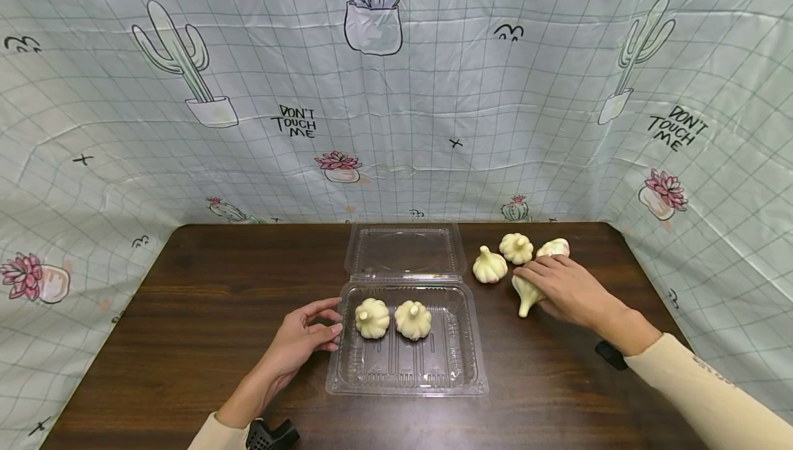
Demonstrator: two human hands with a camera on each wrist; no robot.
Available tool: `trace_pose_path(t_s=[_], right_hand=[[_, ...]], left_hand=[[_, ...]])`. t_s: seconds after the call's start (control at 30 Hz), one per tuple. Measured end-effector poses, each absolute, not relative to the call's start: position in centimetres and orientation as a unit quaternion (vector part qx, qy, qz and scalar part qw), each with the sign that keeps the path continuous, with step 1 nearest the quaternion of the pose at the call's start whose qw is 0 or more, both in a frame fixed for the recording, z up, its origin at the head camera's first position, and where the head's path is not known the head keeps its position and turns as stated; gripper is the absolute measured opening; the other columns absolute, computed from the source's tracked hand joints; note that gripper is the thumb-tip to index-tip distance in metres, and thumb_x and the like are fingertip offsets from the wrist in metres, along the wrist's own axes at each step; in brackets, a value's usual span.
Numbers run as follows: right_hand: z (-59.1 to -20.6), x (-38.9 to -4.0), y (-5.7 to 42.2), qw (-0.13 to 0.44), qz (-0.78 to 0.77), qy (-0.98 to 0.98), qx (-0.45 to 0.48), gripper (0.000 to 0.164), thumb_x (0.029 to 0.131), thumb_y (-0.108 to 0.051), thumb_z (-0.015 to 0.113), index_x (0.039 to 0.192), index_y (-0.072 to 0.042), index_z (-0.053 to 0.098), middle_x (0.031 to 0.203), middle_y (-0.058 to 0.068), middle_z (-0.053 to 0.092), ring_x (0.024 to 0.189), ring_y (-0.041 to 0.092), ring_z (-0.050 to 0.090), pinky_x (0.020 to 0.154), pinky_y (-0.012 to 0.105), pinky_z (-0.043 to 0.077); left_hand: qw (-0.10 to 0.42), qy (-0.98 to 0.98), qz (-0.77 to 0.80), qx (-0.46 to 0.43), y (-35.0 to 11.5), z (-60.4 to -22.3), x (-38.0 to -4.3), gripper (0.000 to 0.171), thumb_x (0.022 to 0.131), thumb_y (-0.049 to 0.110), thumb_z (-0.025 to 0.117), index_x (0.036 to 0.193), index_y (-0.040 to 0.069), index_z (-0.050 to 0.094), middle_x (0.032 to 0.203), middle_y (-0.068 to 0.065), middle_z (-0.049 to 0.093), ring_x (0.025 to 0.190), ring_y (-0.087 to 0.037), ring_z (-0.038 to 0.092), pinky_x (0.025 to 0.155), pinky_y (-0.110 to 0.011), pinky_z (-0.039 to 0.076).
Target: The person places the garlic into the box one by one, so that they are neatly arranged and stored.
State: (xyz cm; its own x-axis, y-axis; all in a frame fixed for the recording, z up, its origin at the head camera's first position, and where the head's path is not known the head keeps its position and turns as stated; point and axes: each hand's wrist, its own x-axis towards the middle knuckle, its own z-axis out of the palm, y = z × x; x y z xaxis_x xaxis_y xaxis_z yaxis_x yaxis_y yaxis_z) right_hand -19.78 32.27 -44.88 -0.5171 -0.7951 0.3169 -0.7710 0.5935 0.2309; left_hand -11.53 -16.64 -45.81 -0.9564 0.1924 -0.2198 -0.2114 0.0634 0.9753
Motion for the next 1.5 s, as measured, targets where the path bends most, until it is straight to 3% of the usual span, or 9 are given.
trace_pose_path(t_s=[0.33,0.67,0.97,1.5], right_hand=[[-44.1,-19.3,31.5,0.196,-0.024,-0.877,0.439,0.073,0.063,-0.014,0.096,0.130,-0.004,0.068,0.114,0.010,0.066,0.103,0.033,0.065,0.083,0.049,0.054],[-42.9,-18.9,30.2,0.205,-0.019,-0.881,0.427,0.073,0.060,-0.018,0.095,0.125,-0.001,0.064,0.112,0.011,0.066,0.103,0.033,0.065,0.082,0.049,0.055],[-42.2,-18.8,29.2,0.220,0.008,-0.864,0.454,0.081,0.061,-0.016,0.093,0.136,-0.004,0.066,0.115,0.007,0.066,0.101,0.030,0.065,0.080,0.048,0.052],[-40.6,-17.5,27.0,0.235,0.034,-0.862,0.448,0.064,0.066,-0.019,0.085,0.125,-0.004,0.064,0.113,0.006,0.068,0.105,0.031,0.066,0.081,0.046,0.054]], left_hand=[[0.146,0.713,0.686,-0.016,-16.6,-45.7,-11.5,0.053,0.101,-0.007,0.064,0.151,-0.011,0.047,0.115,-0.013,0.059,0.079,-0.010,0.067,0.072,-0.024,0.062],[0.151,0.713,0.684,-0.024,-16.6,-45.7,-11.6,0.053,0.101,-0.007,0.064,0.152,-0.009,0.048,0.116,-0.014,0.059,0.080,-0.010,0.067,0.072,-0.024,0.063],[0.148,0.711,0.687,-0.023,-16.5,-45.6,-11.5,0.053,0.101,-0.007,0.063,0.152,-0.010,0.048,0.115,-0.013,0.059,0.078,-0.009,0.067,0.072,-0.024,0.062],[0.149,0.711,0.687,-0.028,-16.4,-45.7,-11.5,0.053,0.101,-0.007,0.065,0.151,-0.010,0.048,0.115,-0.014,0.059,0.079,-0.010,0.067,0.072,-0.024,0.062]])
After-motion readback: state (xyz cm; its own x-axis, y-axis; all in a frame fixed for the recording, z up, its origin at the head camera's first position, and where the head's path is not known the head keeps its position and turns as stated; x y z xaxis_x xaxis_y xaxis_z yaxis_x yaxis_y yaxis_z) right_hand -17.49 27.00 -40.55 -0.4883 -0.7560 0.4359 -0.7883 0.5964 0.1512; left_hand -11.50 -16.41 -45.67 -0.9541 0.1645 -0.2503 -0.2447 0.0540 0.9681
